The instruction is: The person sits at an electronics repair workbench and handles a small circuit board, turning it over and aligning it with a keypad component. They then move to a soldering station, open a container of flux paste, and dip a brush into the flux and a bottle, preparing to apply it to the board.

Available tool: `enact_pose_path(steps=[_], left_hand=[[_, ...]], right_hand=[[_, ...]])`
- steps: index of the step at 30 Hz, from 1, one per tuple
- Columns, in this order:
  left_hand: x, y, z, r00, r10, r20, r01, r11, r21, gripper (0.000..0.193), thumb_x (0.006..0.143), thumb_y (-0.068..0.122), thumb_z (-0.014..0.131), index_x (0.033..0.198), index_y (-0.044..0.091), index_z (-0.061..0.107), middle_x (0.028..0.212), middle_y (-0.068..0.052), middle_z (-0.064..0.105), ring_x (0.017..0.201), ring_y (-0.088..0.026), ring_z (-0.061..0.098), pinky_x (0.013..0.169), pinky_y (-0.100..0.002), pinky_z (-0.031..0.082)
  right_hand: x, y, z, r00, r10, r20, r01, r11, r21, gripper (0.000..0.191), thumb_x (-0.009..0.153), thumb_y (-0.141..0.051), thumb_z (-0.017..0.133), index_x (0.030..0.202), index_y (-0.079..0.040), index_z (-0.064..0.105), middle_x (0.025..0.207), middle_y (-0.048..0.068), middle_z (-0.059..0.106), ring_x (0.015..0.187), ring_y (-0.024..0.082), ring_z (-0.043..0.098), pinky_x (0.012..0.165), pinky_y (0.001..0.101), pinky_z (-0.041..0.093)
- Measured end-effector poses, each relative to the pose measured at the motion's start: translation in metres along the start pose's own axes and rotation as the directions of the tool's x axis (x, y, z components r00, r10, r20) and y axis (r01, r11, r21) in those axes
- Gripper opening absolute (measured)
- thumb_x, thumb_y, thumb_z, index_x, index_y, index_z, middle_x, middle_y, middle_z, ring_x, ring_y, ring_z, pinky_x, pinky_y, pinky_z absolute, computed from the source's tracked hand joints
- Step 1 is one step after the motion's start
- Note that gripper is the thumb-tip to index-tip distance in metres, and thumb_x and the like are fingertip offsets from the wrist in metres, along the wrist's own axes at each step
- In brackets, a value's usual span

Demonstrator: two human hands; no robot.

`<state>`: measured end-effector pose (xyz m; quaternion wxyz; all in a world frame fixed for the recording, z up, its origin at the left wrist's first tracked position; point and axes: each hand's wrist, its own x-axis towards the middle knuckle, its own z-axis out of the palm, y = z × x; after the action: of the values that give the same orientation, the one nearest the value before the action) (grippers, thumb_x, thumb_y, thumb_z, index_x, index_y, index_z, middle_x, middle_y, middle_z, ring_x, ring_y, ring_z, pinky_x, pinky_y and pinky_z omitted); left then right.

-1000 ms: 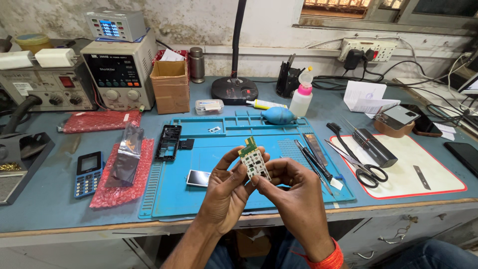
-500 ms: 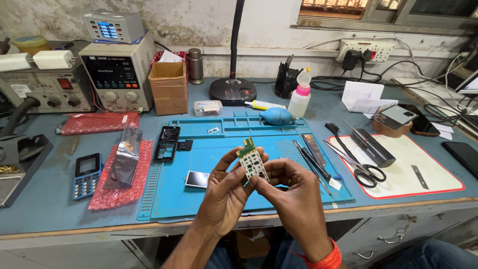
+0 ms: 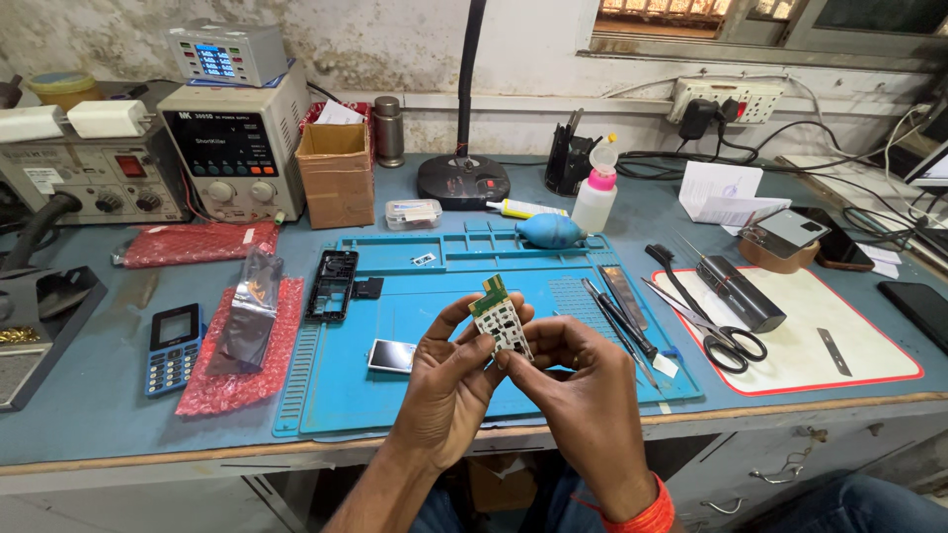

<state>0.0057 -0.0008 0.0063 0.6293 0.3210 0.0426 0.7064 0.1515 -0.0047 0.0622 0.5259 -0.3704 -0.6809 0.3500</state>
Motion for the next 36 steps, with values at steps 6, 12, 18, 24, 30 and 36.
enact_pose_path(steps=[6, 12, 18, 24, 30, 36], left_hand=[[0.0, -0.001, 0.004, 0.999, 0.014, -0.031, -0.013, 0.999, 0.032, 0.037, 0.093, 0.001, 0.068, 0.129, 0.007, 0.06, 0.133, -0.023, 0.065, 0.125, -0.031, 0.064, 0.104, -0.044, 0.056], [-0.002, -0.001, 0.008, 0.997, 0.024, -0.073, -0.02, 0.998, 0.062, 0.038, 0.092, 0.001, 0.067, 0.128, 0.007, 0.058, 0.132, -0.024, 0.066, 0.124, -0.031, 0.064, 0.101, -0.042, 0.055], [0.0, -0.003, 0.011, 0.996, 0.03, -0.084, -0.025, 0.998, 0.064, 0.037, 0.092, 0.002, 0.067, 0.127, 0.007, 0.056, 0.13, -0.024, 0.066, 0.123, -0.03, 0.065, 0.102, -0.044, 0.056], [-0.001, -0.003, 0.01, 0.995, 0.019, -0.097, -0.01, 0.996, 0.086, 0.037, 0.092, 0.005, 0.069, 0.128, 0.007, 0.057, 0.129, -0.022, 0.067, 0.122, -0.029, 0.065, 0.102, -0.044, 0.056], [-0.001, -0.005, 0.008, 0.997, 0.029, -0.077, -0.022, 0.996, 0.086, 0.035, 0.093, 0.006, 0.069, 0.127, 0.007, 0.059, 0.13, -0.022, 0.067, 0.123, -0.029, 0.065, 0.102, -0.044, 0.056], [-0.001, -0.005, 0.006, 0.995, 0.029, -0.096, -0.02, 0.995, 0.101, 0.033, 0.094, 0.006, 0.068, 0.126, 0.007, 0.059, 0.129, -0.023, 0.068, 0.122, -0.03, 0.066, 0.101, -0.045, 0.056]], right_hand=[[0.0, -0.004, -0.001, 1.0, -0.005, -0.016, 0.003, 0.998, -0.069, 0.019, 0.081, -0.009, 0.081, 0.096, 0.002, 0.077, 0.082, 0.004, 0.08, 0.073, 0.007, 0.071, 0.066, 0.0232, 0.059], [-0.001, -0.005, 0.0, 0.999, 0.007, -0.038, -0.008, 0.999, -0.037, 0.02, 0.081, -0.009, 0.08, 0.098, 0.002, 0.076, 0.083, 0.005, 0.08, 0.073, 0.007, 0.072, 0.065, 0.0236, 0.06], [0.0, -0.005, 0.002, 0.998, 0.022, -0.05, -0.024, 0.999, -0.035, 0.02, 0.081, -0.01, 0.081, 0.096, 0.002, 0.077, 0.082, 0.005, 0.08, 0.073, 0.007, 0.073, 0.065, 0.0235, 0.06], [0.001, -0.005, 0.001, 0.998, 0.033, -0.055, -0.036, 0.998, -0.049, 0.019, 0.081, -0.011, 0.082, 0.095, 0.001, 0.078, 0.081, 0.006, 0.081, 0.071, 0.007, 0.073, 0.064, 0.0233, 0.06], [0.001, -0.003, 0.002, 0.997, 0.045, -0.066, -0.047, 0.998, -0.032, 0.018, 0.081, -0.011, 0.082, 0.094, 0.001, 0.078, 0.081, 0.006, 0.081, 0.071, 0.008, 0.073, 0.063, 0.023, 0.06], [0.0, -0.001, 0.002, 0.997, 0.044, -0.059, -0.045, 0.999, -0.026, 0.018, 0.08, -0.011, 0.082, 0.093, 0.001, 0.078, 0.081, 0.006, 0.081, 0.07, 0.007, 0.074, 0.063, 0.0229, 0.059]])
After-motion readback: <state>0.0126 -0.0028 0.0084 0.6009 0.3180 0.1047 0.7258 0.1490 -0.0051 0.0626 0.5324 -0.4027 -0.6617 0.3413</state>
